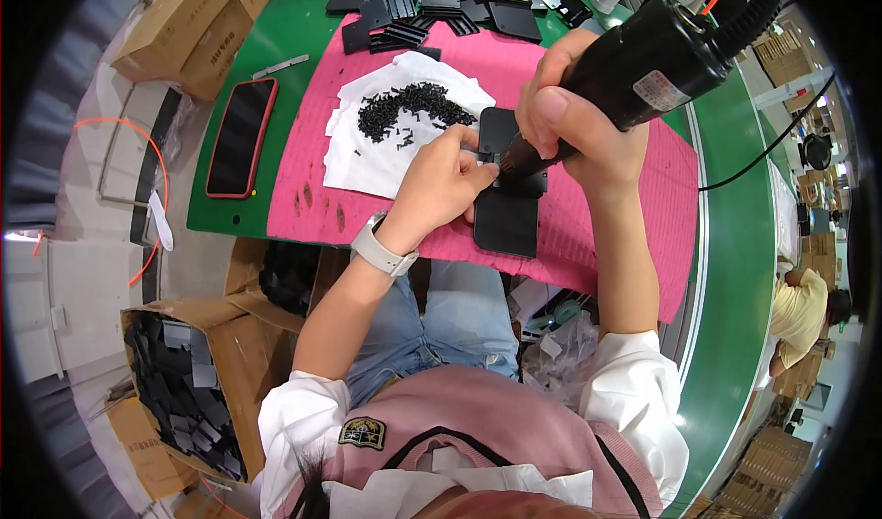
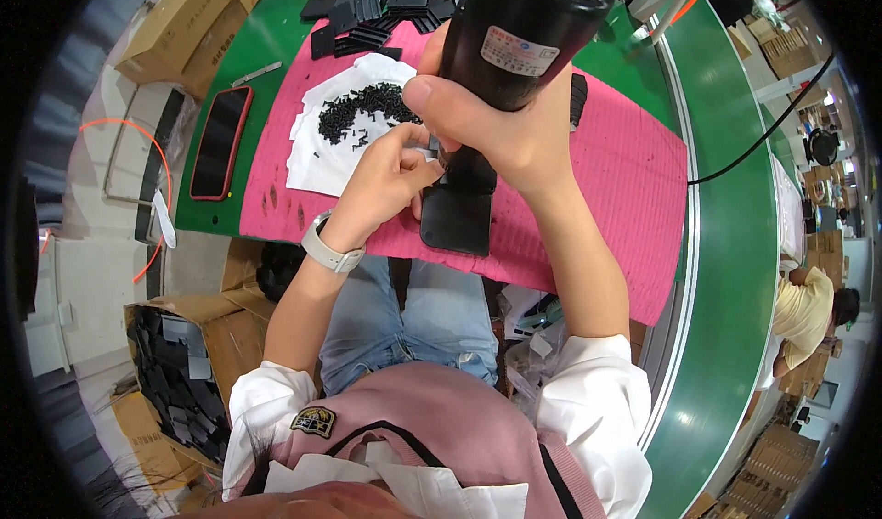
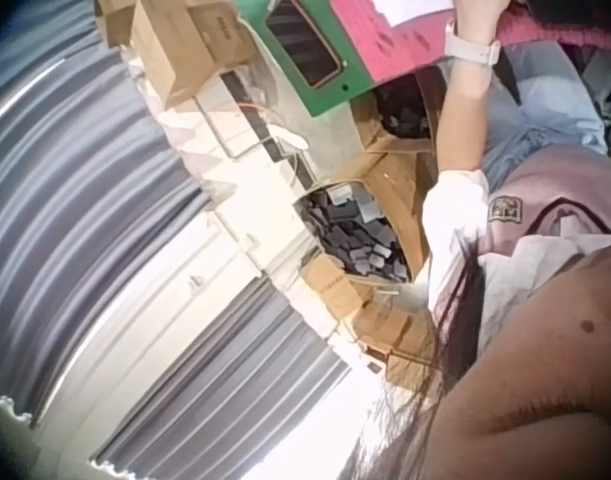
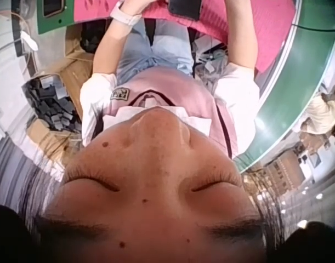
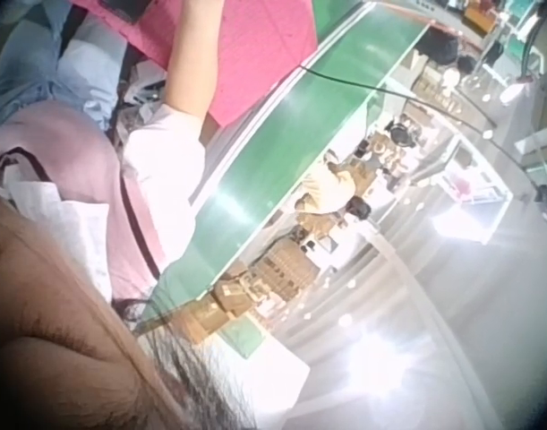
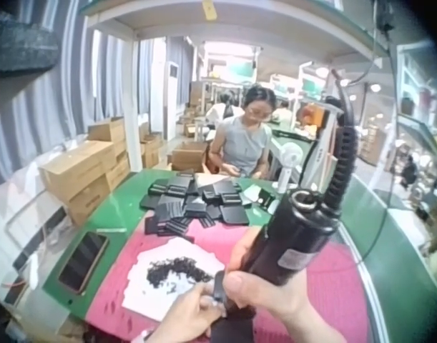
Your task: Assembling plastic components using an electric screwdriver and small screws.
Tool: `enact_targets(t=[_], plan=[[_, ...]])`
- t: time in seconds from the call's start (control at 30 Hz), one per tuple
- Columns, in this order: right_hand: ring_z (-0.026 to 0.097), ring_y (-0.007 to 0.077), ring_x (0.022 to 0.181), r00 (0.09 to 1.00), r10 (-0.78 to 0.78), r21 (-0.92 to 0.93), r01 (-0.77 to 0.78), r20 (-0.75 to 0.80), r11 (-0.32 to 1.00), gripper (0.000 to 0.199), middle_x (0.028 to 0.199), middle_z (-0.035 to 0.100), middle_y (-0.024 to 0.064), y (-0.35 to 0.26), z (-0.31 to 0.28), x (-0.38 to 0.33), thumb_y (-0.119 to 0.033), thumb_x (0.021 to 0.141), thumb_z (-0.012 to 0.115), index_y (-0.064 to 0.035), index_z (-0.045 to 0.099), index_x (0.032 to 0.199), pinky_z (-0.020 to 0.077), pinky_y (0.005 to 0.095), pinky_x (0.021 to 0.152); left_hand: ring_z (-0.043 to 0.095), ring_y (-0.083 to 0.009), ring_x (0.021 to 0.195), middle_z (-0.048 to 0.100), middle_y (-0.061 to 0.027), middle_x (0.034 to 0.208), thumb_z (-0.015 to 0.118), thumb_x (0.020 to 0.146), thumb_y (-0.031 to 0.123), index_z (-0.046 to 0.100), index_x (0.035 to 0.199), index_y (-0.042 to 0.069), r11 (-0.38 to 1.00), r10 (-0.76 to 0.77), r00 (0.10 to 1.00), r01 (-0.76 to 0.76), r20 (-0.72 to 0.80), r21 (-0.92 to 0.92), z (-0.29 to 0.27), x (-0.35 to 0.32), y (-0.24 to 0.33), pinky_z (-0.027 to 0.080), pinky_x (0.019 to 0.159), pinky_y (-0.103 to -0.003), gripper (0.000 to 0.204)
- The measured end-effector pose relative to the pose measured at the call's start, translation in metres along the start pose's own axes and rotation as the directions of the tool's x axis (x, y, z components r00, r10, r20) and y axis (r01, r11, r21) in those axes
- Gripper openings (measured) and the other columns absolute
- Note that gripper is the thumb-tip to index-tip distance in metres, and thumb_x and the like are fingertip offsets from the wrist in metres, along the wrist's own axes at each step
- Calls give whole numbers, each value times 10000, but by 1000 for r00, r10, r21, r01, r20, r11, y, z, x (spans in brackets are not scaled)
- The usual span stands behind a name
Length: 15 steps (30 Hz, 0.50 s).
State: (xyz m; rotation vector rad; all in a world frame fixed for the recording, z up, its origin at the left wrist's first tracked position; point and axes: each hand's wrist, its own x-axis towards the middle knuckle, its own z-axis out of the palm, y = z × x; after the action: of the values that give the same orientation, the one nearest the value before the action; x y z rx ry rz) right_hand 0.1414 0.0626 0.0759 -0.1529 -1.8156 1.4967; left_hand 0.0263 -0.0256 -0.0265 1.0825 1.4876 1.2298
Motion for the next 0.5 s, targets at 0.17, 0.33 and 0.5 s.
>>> enact_targets(t=[0.17, 0.33, 0.5], plan=[[396, 107, 399, 1000, 13, -22, -13, 9, 1000, 177, 517, 452, 40, 2, 5, 0, -94, 750, 601, -5, 455, 796, 330, 249, 412, 587, -179, 429, 577, -86, 536, 622, 817, 89, 490, 966, -59, 999, 37, 999, -37, -14, -8, 0, 1, -3, 414, 429, -298, 248], [392, 104, 396, 999, 16, 10, -16, 49, 1000, 169, 524, 460, 46, 3, 7, 2, -73, 742, 603, -5, 460, 802, 329, 252, 411, 588, -181, 430, 575, -86, 527, 618, 812, 87, 489, 954, -54, 998, 56, 998, -56, -22, -6, 1, 2, -7, 415, 432, -301, 238], [395, 103, 401, 1000, 3, 62, -3, -2, 998, 149, 538, 450, 40, 7, 6, -2, -27, 738, 588, -8, 454, 801, 329, 255, 407, 593, -186, 440, 579, -89, 529, 620, 809, 87, 487, 954, -61, 996, 94, 995, -94, -24, 14, 1, 5, -13, 426, 442, -301, 247]])
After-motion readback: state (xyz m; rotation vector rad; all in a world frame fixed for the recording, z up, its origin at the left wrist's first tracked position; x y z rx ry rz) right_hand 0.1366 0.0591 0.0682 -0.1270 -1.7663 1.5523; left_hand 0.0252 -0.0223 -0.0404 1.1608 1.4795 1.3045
